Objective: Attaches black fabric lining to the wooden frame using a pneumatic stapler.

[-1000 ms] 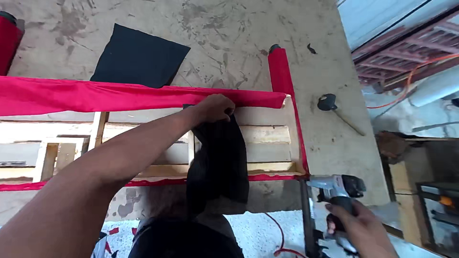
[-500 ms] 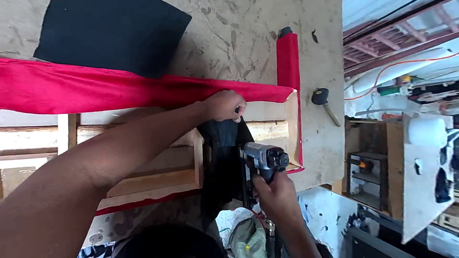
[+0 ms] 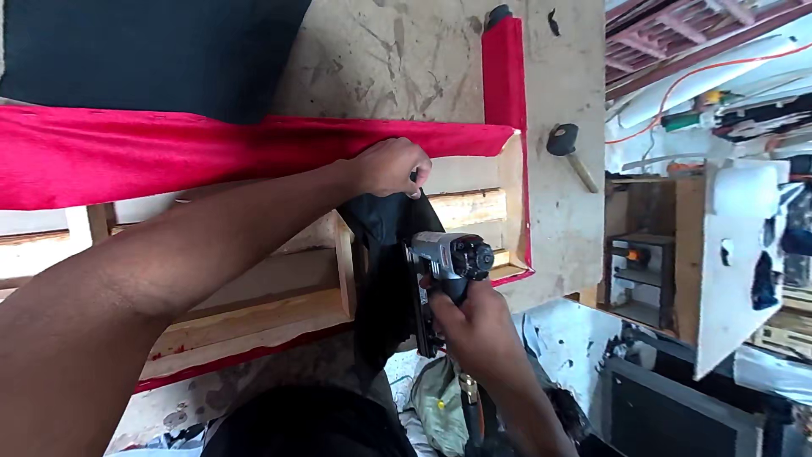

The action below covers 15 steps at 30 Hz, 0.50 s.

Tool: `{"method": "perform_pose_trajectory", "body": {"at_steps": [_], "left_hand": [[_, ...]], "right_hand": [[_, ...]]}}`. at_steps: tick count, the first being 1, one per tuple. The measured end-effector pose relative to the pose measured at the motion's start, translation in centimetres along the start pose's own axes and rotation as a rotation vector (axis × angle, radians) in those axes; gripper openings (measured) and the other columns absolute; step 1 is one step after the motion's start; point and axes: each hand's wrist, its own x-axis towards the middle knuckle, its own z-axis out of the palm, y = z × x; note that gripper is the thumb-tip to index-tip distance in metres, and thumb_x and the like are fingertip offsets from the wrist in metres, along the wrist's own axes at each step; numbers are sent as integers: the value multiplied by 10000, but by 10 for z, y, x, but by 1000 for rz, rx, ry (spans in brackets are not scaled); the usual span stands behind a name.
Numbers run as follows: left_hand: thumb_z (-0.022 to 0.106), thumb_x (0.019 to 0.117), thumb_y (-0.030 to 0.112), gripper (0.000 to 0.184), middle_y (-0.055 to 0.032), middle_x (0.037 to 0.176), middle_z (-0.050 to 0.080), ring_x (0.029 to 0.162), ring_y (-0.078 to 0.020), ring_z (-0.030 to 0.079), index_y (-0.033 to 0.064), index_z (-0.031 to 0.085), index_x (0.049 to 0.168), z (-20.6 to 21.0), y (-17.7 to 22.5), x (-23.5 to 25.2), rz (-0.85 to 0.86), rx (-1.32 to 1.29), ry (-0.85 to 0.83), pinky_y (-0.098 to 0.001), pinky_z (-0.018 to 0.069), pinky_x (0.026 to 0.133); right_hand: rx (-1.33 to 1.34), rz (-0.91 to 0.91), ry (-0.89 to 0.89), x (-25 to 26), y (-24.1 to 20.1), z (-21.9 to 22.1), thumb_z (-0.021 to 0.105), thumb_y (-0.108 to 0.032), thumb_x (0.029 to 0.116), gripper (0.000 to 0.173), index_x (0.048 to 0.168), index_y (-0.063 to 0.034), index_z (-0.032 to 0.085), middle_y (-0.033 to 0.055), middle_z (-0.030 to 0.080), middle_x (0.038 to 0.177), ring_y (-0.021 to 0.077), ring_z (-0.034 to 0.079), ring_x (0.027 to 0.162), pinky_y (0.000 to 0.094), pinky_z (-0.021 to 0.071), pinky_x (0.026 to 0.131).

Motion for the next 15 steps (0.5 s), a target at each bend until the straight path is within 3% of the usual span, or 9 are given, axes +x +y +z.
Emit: {"method": "perform_pose_trajectory", "body": {"at_steps": [10, 12, 14, 15], "left_hand": [[795, 885, 369, 204, 39, 855, 714, 845, -142, 679, 189, 741, 966, -5, 2, 1, -20, 17, -5, -445, 572, 812], [775, 905, 327, 206, 28, 876, 716, 844, -152, 682, 186, 736, 1049, -7, 7, -1, -16, 30, 61, -447, 574, 825], [721, 952, 276, 306, -25, 1049, 720, 961, -185, 693, 160, 699, 1234, -27, 20, -19, -59, 35, 232, -462, 580, 920], [686, 978, 290, 322, -45, 1126, 701, 1001, -193, 687, 150, 679, 1268, -36, 36, -41, -133, 24, 341, -455, 580, 934]], "right_hand": [[-42, -55, -59, -5, -19, 6, 591, -324, 912, 250, 1123, -196, 630, -62, 666, 720, 101, 666, 571, 373, 605, 527], [-70, -51, -105, -4, -18, 4, 594, -318, 913, 260, 1136, -190, 634, -48, 664, 746, 112, 662, 592, 392, 597, 547], [-7, -73, -118, -3, -14, -12, 597, -306, 923, 284, 1160, -154, 635, -41, 680, 764, 123, 680, 611, 391, 614, 554], [55, -82, -105, -8, -6, -24, 599, -282, 921, 294, 1164, -117, 623, -30, 684, 756, 136, 687, 605, 391, 619, 543]]}}
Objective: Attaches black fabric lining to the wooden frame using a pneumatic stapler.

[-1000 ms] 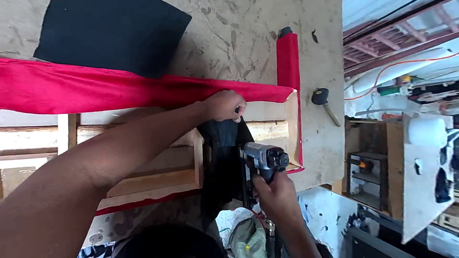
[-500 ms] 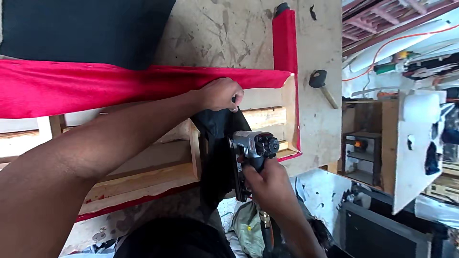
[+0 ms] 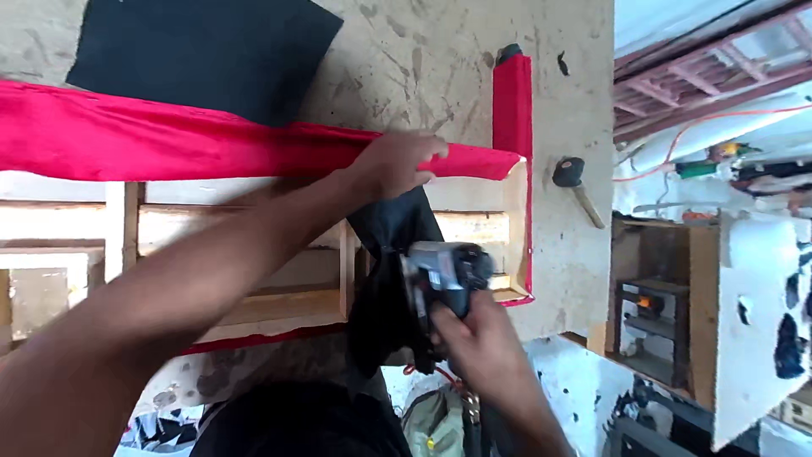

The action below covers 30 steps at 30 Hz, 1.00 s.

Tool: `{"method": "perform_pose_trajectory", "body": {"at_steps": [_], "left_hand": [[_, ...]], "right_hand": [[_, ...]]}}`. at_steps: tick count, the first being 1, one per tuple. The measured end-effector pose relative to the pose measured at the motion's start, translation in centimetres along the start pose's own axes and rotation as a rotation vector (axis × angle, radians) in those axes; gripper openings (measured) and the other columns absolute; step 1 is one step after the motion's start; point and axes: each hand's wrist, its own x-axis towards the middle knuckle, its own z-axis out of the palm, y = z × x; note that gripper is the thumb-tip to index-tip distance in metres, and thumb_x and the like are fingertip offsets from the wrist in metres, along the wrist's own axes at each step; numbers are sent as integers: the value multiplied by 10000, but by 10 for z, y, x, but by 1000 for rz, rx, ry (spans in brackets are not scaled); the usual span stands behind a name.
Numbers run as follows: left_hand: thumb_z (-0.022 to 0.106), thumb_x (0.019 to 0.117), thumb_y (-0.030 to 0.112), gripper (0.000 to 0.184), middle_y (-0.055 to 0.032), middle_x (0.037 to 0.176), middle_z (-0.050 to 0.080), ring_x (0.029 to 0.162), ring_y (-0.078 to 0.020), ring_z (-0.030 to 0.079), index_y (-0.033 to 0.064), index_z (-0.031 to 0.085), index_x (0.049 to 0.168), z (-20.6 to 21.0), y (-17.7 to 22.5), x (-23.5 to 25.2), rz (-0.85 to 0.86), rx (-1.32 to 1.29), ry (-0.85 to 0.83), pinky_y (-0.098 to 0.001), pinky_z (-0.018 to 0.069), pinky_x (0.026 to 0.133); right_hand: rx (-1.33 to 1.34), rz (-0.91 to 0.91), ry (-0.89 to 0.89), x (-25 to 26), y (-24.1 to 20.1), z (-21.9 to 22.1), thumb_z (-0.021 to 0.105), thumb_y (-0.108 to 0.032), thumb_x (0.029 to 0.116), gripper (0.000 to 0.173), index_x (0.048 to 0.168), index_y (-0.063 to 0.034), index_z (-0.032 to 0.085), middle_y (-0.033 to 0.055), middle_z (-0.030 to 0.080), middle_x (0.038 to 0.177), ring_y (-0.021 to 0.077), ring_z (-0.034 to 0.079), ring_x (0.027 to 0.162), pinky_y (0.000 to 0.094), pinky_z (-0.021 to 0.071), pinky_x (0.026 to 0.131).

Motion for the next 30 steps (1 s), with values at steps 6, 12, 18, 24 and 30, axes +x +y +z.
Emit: {"method": "perform_pose_trajectory", "body": {"at_steps": [6, 12, 18, 24, 30], "left_hand": [[642, 785, 819, 673, -15, 1055, 701, 1018, -229, 653, 191, 740, 1007, 3, 80, -178, -610, 79, 338, -546, 530, 923], [617, 975, 534, 423, 15, 891, 655, 936, -195, 622, 178, 674, 755, 86, 82, -174, -594, 118, 423, -478, 522, 872], [570, 998, 545, 460, 49, 950, 688, 999, -141, 641, 186, 636, 718, 106, 69, -182, -715, 174, 536, -498, 503, 897], [566, 987, 582, 476, 40, 880, 618, 898, -144, 605, 192, 616, 720, 111, 70, -184, -745, 218, 543, -449, 483, 800], [621, 958, 559, 446, 27, 894, 602, 831, -146, 592, 181, 613, 723, 111, 69, -186, -730, 184, 582, -445, 479, 736]], "right_hand": [[61, -138, 77, -1, 56, -107, 629, -267, 931, 330, 1180, -51, 600, 28, 689, 753, 190, 676, 561, 398, 604, 490], [-219, -659, -128, 62, 64, -126, 633, -403, 948, 265, 1115, -204, 689, -64, 710, 845, 76, 674, 633, 358, 603, 526], [-492, -964, -425, 98, 35, -80, 591, -300, 951, 237, 1114, -157, 687, 18, 693, 852, 153, 680, 741, 422, 583, 629], [-635, -1036, -424, 105, 19, -58, 586, -277, 938, 251, 1136, -156, 684, 14, 683, 837, 158, 666, 717, 405, 574, 628], [-688, -1045, -433, 103, 15, -46, 610, -280, 931, 245, 1145, -171, 661, -4, 683, 830, 133, 666, 668, 395, 588, 594]]}}
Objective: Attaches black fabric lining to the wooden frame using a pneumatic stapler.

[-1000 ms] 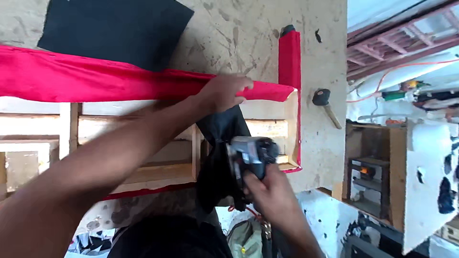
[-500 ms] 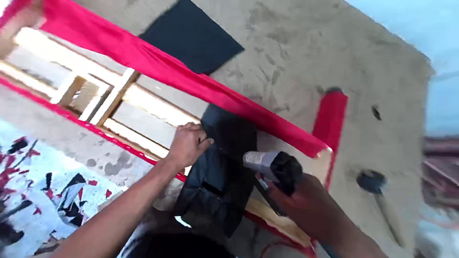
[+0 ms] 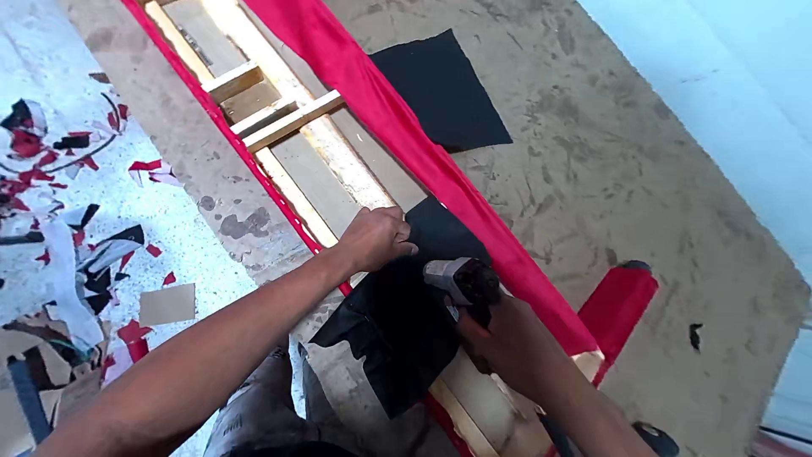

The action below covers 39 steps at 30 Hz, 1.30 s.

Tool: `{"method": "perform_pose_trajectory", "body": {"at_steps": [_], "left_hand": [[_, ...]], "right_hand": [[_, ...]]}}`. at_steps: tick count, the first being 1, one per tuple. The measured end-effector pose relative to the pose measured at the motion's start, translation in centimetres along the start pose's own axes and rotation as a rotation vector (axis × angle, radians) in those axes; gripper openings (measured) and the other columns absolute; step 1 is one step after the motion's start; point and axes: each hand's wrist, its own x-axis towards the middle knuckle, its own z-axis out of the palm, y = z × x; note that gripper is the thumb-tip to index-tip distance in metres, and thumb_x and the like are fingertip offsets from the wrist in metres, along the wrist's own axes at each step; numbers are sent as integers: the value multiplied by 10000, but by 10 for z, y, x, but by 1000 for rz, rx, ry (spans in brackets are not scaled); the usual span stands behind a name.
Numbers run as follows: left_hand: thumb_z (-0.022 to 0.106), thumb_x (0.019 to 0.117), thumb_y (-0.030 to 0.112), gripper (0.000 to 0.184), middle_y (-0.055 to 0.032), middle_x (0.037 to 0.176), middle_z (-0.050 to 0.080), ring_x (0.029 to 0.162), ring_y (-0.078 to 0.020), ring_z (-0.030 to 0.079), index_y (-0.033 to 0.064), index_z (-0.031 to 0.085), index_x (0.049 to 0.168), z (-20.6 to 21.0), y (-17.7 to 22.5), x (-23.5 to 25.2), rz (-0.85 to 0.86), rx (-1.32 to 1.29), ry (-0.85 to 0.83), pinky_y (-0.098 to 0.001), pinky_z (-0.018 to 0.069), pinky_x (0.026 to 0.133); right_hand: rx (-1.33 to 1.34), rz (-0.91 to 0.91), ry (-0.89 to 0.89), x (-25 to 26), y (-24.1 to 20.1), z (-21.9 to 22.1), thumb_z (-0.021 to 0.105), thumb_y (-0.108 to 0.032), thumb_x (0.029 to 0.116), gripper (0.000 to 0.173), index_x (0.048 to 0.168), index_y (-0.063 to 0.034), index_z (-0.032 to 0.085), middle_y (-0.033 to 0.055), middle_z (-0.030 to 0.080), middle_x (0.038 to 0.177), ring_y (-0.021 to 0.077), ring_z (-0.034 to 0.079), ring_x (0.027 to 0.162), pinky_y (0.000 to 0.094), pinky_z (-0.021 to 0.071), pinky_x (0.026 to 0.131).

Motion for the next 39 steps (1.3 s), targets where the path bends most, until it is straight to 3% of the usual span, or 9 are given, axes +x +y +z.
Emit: {"method": "perform_pose_trajectory", "body": {"at_steps": [12, 21, 23, 25, 27, 29, 31, 33, 39], "left_hand": [[659, 928, 580, 461, 2, 934, 610, 825, -170, 596, 159, 634, 740, -11, -4, 4, -15, -10, -87, -456, 488, 715], [648, 925, 600, 465, -4, 969, 634, 855, -174, 616, 154, 675, 795, -15, -6, 5, -26, 14, -123, -461, 502, 728], [678, 923, 554, 398, -20, 1003, 645, 906, -200, 636, 158, 695, 890, -17, -2, 2, -39, 4, -78, -493, 529, 765], [763, 855, 523, 457, -22, 1184, 650, 1096, -234, 624, 221, 690, 1190, -27, 14, -8, -43, 30, 28, -533, 540, 869], [814, 720, 613, 872, -12, 1477, 517, 1358, -262, 488, 319, 510, 1483, -36, 42, -22, -16, 154, 58, -589, 465, 1023], [862, 613, 640, 1219, -28, 1705, 215, 1559, -337, 206, 380, 236, 1627, -24, 67, -33, -16, 304, -61, -710, 255, 1169], [892, 611, 542, 1274, -33, 1738, 87, 1585, -364, 91, 378, 166, 1645, -2, 69, -37, -22, 365, -95, -753, 166, 1174], [883, 638, 505, 1231, -41, 1736, 101, 1577, -373, 131, 355, 191, 1645, 8, 65, -36, -54, 390, -83, -745, 202, 1167], [765, 723, 636, 1128, -11, 1729, 135, 1583, -314, 144, 370, 174, 1646, 20, 75, -27, -123, 463, -52, -733, 210, 1177]], "right_hand": [[-84, -49, -35, -7, -34, 14, 605, -316, 943, 265, 1141, -149, 662, -3, 698, 860, 139, 685, 751, 402, 591, 661], [-123, -81, -127, -24, -64, 31, 583, -317, 955, 356, 1232, -101, 641, 52, 719, 931, 201, 715, 820, 445, 603, 718], [-136, -100, -141, -28, -66, 31, 588, -310, 955, 385, 1261, -79, 623, 81, 723, 973, 236, 721, 877, 471, 600, 767], [-73, -89, -76, -39, -54, 22, 604, -315, 953, 381, 1256, -86, 631, 66, 725, 981, 213, 720, 882, 468, 606, 771], [49, -73, 64, -62, -30, 13, 612, -325, 937, 335, 1188, -107, 652, 22, 711, 903, 151, 702, 760, 429, 615, 658], [125, 15, 135, -101, -5, 6, 612, -336, 931, 330, 1171, -115, 656, 10, 702, 848, 139, 685, 668, 420, 608, 584], [165, 99, 118, -143, 15, 3, 629, -293, 927, 354, 1200, -69, 646, 71, 710, 868, 206, 698, 679, 476, 609, 613], [247, 173, 83, -177, 30, 6, 658, -254, 930, 386, 1217, 4, 634, 151, 717, 918, 286, 715, 750, 542, 600, 689], [534, 258, 210, -250, 74, 44, 631, -263, 960, 414, 1261, 19, 607, 145, 715, 926, 256, 712, 738, 517, 610, 686]]}}
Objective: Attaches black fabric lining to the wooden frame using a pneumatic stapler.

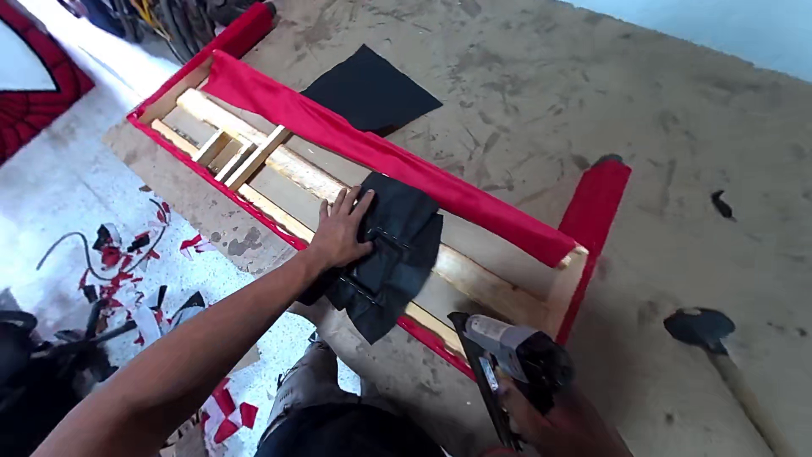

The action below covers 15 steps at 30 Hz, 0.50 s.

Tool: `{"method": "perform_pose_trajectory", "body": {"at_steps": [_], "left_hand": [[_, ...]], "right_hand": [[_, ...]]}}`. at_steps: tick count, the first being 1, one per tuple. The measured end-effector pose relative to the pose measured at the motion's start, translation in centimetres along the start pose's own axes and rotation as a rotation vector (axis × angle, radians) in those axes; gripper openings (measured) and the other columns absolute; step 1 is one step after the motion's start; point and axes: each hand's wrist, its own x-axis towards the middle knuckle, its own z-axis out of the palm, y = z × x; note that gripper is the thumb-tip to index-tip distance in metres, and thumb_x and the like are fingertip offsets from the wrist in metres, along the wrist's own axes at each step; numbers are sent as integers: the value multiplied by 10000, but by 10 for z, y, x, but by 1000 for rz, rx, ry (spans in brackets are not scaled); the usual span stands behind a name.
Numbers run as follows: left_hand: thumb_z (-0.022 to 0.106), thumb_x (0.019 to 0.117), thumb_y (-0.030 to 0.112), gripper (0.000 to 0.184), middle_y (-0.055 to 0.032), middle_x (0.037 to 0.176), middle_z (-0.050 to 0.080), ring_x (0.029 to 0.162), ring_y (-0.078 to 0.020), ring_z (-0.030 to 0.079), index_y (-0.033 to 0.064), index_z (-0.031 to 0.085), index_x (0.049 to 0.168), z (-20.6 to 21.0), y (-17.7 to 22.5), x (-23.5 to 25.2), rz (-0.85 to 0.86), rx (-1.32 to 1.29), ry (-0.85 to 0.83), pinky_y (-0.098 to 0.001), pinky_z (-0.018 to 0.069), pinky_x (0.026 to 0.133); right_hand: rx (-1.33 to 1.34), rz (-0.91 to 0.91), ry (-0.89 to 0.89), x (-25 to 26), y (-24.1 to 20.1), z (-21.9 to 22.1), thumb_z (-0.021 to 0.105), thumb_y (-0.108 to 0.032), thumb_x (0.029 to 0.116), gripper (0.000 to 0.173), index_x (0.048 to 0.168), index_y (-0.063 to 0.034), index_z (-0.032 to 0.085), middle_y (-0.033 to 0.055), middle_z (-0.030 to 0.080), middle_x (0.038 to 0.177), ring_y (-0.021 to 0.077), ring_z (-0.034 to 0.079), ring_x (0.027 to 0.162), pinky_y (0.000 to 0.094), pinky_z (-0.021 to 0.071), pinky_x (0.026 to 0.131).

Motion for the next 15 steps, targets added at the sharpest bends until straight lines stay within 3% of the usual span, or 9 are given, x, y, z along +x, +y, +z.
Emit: {"method": "perform_pose_trajectory", "body": {"at_steps": [3, 6, 8, 12, 15], "left_hand": [[787, 719, 580, 1137, -11, 1735, 106, 1584, -324, 137, 365, 168, 1647, 2, 11, 8, -17, 84, -19, -745, 207, 1167], [788, 726, 611, 1134, -14, 1731, 133, 1576, -306, 183, 343, 187, 1649, 2, 9, 16, -21, 32, -4, -731, 249, 1161], [826, 715, 558, 1137, -19, 1731, 126, 1577, -311, 176, 341, 208, 1644, 4, 5, 21, -27, -8, -14, -735, 264, 1152], [863, 683, 504, 1158, -30, 1735, 97, 1581, -332, 148, 372, 218, 1636, 7, 7, 29, -39, -38, -64, -745, 238, 1156], [872, 679, 460, 1144, -29, 1735, 101, 1575, -348, 165, 361, 246, 1630, 13, 5, 31, -35, -65, -51, -740, 274, 1142]], "right_hand": [[75, -22, 38, -14, 21, 2, 616, -256, 967, 396, 1265, 4, 607, 117, 714, 910, 219, 705, 697, 473, 618, 643], [137, -5, 49, -25, 31, 1, 611, -226, 958, 395, 1274, 11, 595, 111, 711, 884, 206, 696, 667, 448, 616, 618], [165, 26, 38, -27, 34, 0, 603, -223, 967, 387, 1281, 2, 596, 99, 709, 865, 197, 685, 639, 429, 608, 595], [122, 59, 32, -23, 29, -4, 616, -217, 956, 390, 1282, -4, 604, 98, 714, 865, 201, 698, 656, 435, 617, 618], [115, 52, 4, -15, 24, -5, 613, -237, 958, 391, 1280, -14, 612, 85, 706, 834, 200, 691, 652, 440, 612, 613]]}}
